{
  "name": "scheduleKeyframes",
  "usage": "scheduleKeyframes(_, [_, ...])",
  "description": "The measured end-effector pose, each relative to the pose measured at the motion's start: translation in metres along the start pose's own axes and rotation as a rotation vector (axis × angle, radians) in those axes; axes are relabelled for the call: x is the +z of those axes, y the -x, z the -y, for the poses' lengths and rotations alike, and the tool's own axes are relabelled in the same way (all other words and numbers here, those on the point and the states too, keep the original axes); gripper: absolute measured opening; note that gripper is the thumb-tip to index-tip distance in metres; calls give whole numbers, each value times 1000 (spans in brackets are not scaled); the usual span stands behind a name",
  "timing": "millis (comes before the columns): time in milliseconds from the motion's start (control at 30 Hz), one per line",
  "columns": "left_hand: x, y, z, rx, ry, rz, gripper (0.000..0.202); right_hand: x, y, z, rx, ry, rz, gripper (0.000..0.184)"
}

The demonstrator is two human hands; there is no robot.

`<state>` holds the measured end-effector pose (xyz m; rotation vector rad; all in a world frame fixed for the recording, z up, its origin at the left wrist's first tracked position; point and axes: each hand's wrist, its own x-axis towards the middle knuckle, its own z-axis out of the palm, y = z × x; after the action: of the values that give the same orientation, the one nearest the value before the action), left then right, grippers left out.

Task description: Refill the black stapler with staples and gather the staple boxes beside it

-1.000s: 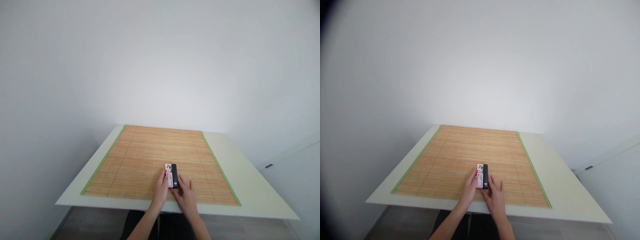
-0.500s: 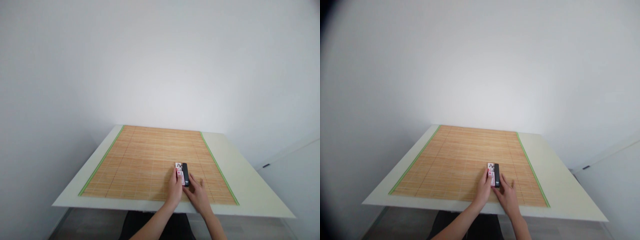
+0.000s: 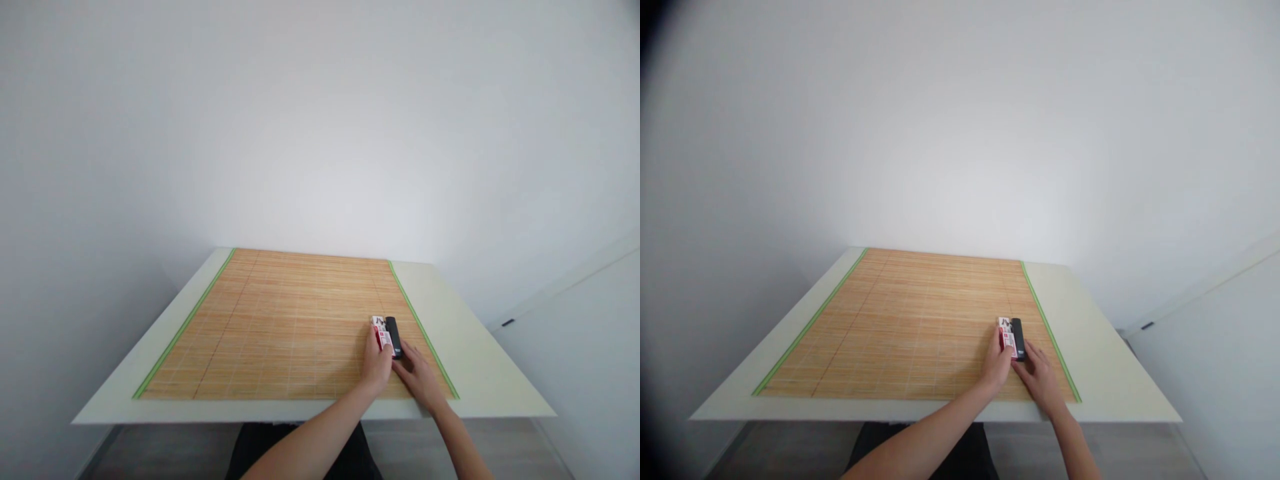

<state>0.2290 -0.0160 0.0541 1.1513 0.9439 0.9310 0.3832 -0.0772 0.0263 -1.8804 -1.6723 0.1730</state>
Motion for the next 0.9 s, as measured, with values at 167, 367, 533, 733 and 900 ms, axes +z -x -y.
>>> scheduleKeyframes(167, [1, -3, 14, 20, -3, 24, 85, 6, 3, -8, 15, -68, 48, 64])
scheduleKeyframes(367, [4, -1, 19, 31, 19, 31, 91, 7, 6, -11, -6, -52, 55, 65])
scheduleKeyframes(533, [3, 1, 23, 70, 13, 61, 92, 9, 6, -17, -24, 4, 71, 64])
scheduleKeyframes(733, [-4, 1, 18, 103, -33, 135, 93, 14, 7, -27, -52, 60, 55, 65])
scheduleKeyframes(900, [-15, 16, -8, 77, -22, 154, 92, 15, 7, -25, -42, 89, 45, 66])
